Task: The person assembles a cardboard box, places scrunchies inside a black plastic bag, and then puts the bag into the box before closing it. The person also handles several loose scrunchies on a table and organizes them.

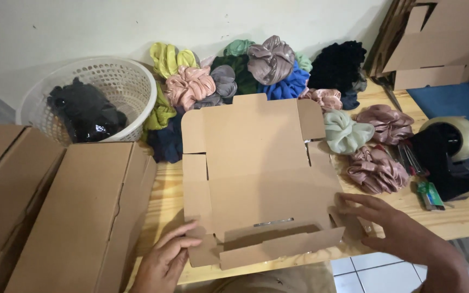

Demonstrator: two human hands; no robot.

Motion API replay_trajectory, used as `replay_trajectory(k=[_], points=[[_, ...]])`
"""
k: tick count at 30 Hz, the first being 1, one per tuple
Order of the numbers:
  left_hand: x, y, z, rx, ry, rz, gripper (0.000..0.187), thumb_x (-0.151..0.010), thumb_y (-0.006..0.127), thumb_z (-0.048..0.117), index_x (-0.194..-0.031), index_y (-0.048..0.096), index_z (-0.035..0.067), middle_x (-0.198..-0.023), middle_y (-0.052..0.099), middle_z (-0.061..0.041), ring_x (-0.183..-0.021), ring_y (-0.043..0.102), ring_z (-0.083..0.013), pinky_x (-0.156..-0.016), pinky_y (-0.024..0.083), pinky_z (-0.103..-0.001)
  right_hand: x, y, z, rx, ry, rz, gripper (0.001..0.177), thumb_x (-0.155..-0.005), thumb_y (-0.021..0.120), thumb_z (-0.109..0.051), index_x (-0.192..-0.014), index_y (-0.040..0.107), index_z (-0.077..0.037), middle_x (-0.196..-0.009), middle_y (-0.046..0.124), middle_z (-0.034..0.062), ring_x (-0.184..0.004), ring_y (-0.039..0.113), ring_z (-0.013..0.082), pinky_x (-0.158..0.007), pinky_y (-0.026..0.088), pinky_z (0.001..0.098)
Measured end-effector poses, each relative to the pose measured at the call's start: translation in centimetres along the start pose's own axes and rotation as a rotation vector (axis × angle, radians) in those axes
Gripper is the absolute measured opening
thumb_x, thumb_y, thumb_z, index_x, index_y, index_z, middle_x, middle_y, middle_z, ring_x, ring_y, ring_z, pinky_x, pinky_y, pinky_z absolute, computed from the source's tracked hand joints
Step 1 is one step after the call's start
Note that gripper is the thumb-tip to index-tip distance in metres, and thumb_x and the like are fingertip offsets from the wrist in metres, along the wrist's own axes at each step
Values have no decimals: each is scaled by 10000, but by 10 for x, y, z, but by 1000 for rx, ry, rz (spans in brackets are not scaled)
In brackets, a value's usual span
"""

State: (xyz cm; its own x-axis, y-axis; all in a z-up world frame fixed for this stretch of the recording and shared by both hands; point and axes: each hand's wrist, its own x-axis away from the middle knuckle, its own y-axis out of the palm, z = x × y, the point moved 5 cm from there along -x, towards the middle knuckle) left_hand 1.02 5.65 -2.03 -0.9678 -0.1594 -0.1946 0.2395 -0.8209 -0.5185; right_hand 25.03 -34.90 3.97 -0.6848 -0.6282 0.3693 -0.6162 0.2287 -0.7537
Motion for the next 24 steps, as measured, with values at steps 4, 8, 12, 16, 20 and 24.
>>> replay_trajectory(k=[4, 8, 12, 16, 20, 24], points=[[-6, -4, 10, -27, 34, -12, 302, -1016, 488, 293, -1114, 755, 193, -1427, 681, -51, -1296, 658, -244, -1030, 516, -409, -5, -4, 0, -38, -181, 98, 445, -901, 669, -208, -1330, 753, -286, -1526, 622, -95, -1450, 505, 116, -1149, 398, 362], [-13, -7, 20, 12, 48, 16, 285, -1000, 483, 188, -1111, 743, 149, -1275, 743, -41, -1203, 688, -199, -976, 520, -341, -19, -14, 17, -3, -127, 230, 278, -888, 680, -259, -1088, 869, -221, -1264, 781, -50, -1221, 690, 143, -1000, 522, 353], [-24, -3, 31, -53, 104, 146, 296, -1023, 487, 209, -1157, 726, 96, -1141, 780, -46, -1101, 718, -207, -935, 541, -342, -33, -22, -6, -2, -35, 340, 184, -855, 745, -256, -969, 876, -197, -951, 883, -67, -867, 762, 100, -779, 529, 266], [-35, -1, 40, -224, 140, 87, 317, -1045, 436, 244, -1172, 694, 111, -1148, 747, -65, -1112, 667, -259, -947, 510, -392, -44, -18, -42, 133, -173, 276, 255, -891, 662, -278, -1026, 879, -283, -1035, 846, -69, -895, 744, 155, -812, 527, 298], [-36, -3, 50, -98, 132, 37, 322, -911, 483, 28, -1136, 700, 101, -1188, 734, -79, -1121, 680, -248, -942, 510, -361, -43, -17, -70, 282, -372, 223, 231, -922, 625, -240, -1058, 804, -292, -1077, 769, -78, -933, 717, 205, -738, 535, 369], [-36, -18, 63, 110, 126, 173, 333, -1069, 395, 257, -1108, 668, 70, -1159, 737, -83, -1131, 709, -206, -982, 509, -318, -48, -13, -98, 236, -530, 281, 132, -897, 706, -296, -944, 795, -212, -823, 740, -26, -740, 670, 204, -613, 481, 354]])
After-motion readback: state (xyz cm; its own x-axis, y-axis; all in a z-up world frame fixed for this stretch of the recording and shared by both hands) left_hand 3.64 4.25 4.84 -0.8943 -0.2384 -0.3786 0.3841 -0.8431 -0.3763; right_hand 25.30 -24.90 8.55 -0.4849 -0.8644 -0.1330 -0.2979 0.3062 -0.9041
